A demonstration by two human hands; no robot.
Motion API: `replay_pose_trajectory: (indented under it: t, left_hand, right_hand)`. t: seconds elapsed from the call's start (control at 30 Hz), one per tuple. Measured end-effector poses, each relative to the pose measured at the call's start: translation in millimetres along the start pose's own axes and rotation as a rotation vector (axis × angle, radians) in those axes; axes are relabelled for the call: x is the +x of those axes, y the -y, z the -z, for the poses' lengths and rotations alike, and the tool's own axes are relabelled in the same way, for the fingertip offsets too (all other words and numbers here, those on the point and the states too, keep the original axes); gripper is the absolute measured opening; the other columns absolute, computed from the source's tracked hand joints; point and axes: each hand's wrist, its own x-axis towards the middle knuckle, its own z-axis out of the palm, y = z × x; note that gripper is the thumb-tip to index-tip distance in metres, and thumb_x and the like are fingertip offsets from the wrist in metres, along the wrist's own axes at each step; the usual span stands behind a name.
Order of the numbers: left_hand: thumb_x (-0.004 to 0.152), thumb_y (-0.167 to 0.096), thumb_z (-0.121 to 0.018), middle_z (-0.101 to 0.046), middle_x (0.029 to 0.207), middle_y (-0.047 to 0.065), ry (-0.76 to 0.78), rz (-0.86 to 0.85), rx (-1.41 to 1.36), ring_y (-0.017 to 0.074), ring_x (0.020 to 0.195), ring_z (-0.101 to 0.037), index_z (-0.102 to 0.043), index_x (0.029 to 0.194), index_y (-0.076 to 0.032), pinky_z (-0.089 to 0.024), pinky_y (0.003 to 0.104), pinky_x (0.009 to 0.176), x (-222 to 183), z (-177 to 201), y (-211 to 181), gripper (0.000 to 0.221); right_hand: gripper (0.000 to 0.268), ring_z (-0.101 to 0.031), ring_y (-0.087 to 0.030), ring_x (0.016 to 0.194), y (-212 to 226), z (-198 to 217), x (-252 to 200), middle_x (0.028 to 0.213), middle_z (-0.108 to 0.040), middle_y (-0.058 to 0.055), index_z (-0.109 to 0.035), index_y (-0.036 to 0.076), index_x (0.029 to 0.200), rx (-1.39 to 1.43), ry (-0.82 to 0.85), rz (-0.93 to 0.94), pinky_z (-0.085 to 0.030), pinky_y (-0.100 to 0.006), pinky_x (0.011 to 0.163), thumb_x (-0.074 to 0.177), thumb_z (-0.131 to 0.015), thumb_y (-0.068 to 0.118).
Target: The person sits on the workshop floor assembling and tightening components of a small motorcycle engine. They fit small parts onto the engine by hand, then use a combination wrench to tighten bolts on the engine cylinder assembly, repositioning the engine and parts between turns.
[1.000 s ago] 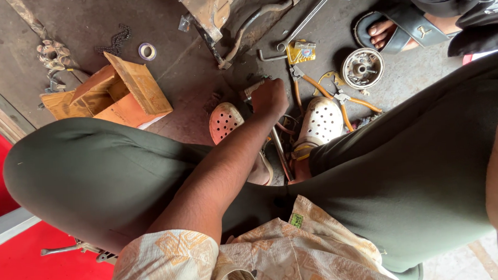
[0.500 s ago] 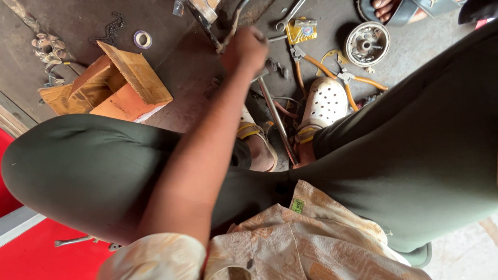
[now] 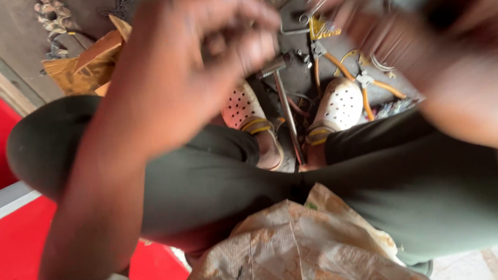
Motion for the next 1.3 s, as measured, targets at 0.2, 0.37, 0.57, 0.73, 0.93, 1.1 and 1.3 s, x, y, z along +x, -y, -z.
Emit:
replay_pose_trajectory:
  t: [0.2,0.37,0.57,0.73,0.93,1.1,1.3]
  left_hand:
    - [0.087,-0.024,-0.079,-0.075,0.083,0.004,-0.102,-0.149,0.280,0.0254,0.071,-0.071,-0.067,0.100,-0.008,-0.050,0.036,0.058,-16.4,-14.7,-8.9,0.024]
    - [0.098,-0.019,-0.075,-0.072,0.084,0.002,-0.182,-0.168,0.224,0.0213,0.071,-0.073,-0.066,0.101,-0.011,-0.050,0.034,0.059,-12.6,-12.6,-9.1,0.013]
    - [0.092,-0.016,-0.072,-0.070,0.085,0.003,-0.171,-0.221,0.255,0.0198,0.068,-0.072,-0.062,0.100,-0.010,-0.051,0.033,0.055,-9.7,-10.1,-20.4,0.014]
    - [0.095,-0.015,-0.069,-0.067,0.085,0.005,-0.168,-0.243,0.374,0.0255,0.068,-0.069,-0.064,0.104,-0.011,-0.051,0.037,0.057,-14.1,-17.7,-14.7,0.011]
    - [0.097,-0.012,-0.062,-0.068,0.092,0.009,-0.185,-0.227,0.224,0.0290,0.077,-0.070,-0.063,0.107,-0.009,-0.052,0.041,0.063,-11.5,-31.2,-9.5,0.011]
    - [0.096,-0.011,-0.053,-0.068,0.094,0.010,-0.125,-0.169,-0.079,0.0292,0.083,-0.070,-0.061,0.110,-0.007,-0.052,0.038,0.069,-8.9,-35.0,-14.7,0.017]
    - [0.104,-0.012,-0.052,-0.055,0.074,0.007,-0.064,-0.040,-0.230,0.0150,0.070,-0.053,-0.054,0.093,-0.003,-0.048,0.034,0.066,-10.7,-39.3,-1.1,0.014]
  right_hand:
    - [0.015,-0.067,-0.007,0.091,5.9,-66.7,21.1,0.097,-0.075,-0.003,-0.073,0.002,0.108,0.175,0.129,-0.153,-0.054,-0.023,0.080,0.094,-0.068,0.002]
    - [0.012,-0.059,-0.005,0.080,10.1,-63.7,18.0,0.093,-0.075,-0.001,-0.067,0.001,0.102,0.170,0.010,-0.165,-0.047,-0.025,0.065,0.091,-0.072,0.002]
    - [0.011,-0.055,-0.005,0.080,10.9,-65.7,16.7,0.090,-0.071,0.000,-0.067,0.003,0.103,0.178,0.022,-0.067,-0.046,-0.023,0.066,0.094,-0.074,0.002]
    - [0.012,-0.062,-0.005,0.088,14.3,-68.4,17.9,0.091,-0.067,0.000,-0.062,0.004,0.100,0.294,0.040,-0.093,-0.054,-0.024,0.077,0.092,-0.070,-0.001]
    - [0.013,-0.063,-0.007,0.088,18.3,-64.7,12.7,0.089,-0.066,-0.001,-0.061,0.004,0.098,0.154,-0.017,0.003,-0.054,-0.025,0.076,0.093,-0.071,-0.002]
    - [0.014,-0.070,-0.009,0.078,22.5,-62.6,10.2,0.084,-0.070,-0.003,-0.061,0.005,0.097,-0.084,-0.076,0.111,-0.055,-0.027,0.069,0.090,-0.072,-0.001]
    - [0.031,-0.072,-0.026,0.086,21.2,-58.7,10.9,0.092,-0.069,-0.008,-0.060,0.005,0.100,-0.301,-0.115,0.423,-0.055,-0.034,0.071,0.074,-0.073,-0.007]
